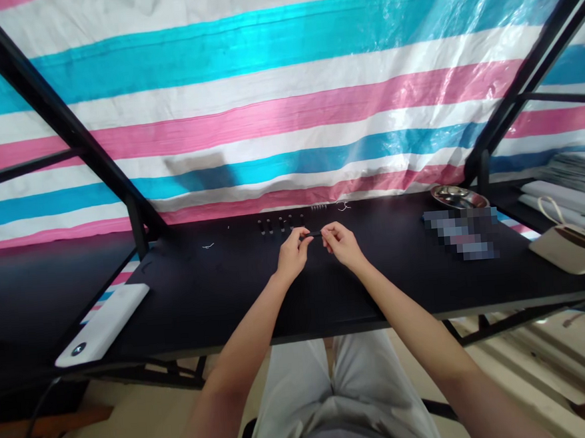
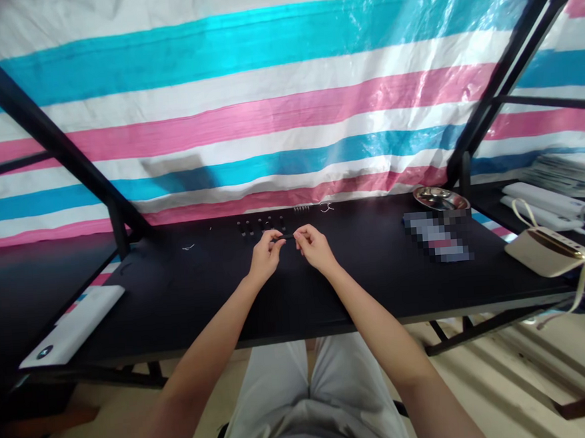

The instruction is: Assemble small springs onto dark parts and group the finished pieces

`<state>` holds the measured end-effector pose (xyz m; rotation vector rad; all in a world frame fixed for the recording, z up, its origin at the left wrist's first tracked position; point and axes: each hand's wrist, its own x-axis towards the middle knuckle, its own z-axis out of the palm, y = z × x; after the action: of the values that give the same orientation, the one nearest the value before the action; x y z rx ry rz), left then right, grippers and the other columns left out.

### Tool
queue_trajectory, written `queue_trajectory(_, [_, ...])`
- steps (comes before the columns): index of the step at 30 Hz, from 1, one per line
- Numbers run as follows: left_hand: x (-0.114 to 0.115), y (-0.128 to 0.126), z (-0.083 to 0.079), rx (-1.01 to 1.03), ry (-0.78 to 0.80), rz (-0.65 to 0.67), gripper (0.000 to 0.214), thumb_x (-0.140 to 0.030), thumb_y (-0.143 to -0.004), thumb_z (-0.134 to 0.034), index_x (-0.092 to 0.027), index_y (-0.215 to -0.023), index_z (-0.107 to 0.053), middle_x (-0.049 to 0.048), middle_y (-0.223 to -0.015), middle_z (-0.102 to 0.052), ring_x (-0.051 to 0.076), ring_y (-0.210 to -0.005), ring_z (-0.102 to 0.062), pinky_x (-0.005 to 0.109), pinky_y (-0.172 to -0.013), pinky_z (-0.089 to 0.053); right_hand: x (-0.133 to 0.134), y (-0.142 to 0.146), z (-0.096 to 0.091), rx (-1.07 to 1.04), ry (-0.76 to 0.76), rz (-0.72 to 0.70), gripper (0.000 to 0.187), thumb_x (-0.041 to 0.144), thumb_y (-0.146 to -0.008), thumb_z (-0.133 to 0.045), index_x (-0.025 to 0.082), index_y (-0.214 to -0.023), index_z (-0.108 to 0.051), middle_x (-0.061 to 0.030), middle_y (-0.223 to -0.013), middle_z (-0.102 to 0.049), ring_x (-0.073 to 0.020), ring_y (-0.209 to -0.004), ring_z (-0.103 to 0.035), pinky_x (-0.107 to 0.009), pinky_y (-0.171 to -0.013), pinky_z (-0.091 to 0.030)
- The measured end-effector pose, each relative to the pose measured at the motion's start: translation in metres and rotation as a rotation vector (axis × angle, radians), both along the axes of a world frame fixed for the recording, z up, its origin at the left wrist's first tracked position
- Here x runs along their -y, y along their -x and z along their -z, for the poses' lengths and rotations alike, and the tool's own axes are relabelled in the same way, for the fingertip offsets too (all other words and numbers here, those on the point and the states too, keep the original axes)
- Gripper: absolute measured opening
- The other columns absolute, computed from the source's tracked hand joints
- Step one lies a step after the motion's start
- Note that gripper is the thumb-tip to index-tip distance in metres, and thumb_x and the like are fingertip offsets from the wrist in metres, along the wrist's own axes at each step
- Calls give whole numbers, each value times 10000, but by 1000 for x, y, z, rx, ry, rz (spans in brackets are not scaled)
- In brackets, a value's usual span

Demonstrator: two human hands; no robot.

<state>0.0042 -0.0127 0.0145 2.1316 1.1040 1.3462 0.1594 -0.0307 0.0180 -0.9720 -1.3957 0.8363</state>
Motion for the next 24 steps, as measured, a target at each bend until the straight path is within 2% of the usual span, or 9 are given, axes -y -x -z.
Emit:
queue_trajectory(14, [7, 1, -8, -67, 47, -35, 287, -386, -908, -333, -179, -803, -501, 8, -742, -596, 90, -596, -525, 204, -596, -389, 1, 0, 1, 29, -6, -7, 345, 536, -792, -509, 195, -748, -490, 60, -491, -471, -70, -381, -414, -211, -392, -314])
queue_trajectory(20, [5, 2, -8, 7, 107, -57, 388, -428, -911, -291, -172, -680, -469, -16, -600, -529, 73, -499, -478, 190, -535, -380, 1, 0, 0, 32, -36, 0, 319, 511, -807, -504, 192, -792, -498, 51, -540, -495, -68, -403, -432, -208, -405, -331])
queue_trajectory(24, [3, 1, -7, 78, 130, -76, 357, -444, -899, -318, -174, -720, -468, -18, -648, -557, 54, -452, -452, 181, -491, -365, 0, -2, 0, 24, -73, 56, 295, 491, -820, -495, 197, -818, -497, 41, -591, -511, -72, -434, -449, -211, -432, -357])
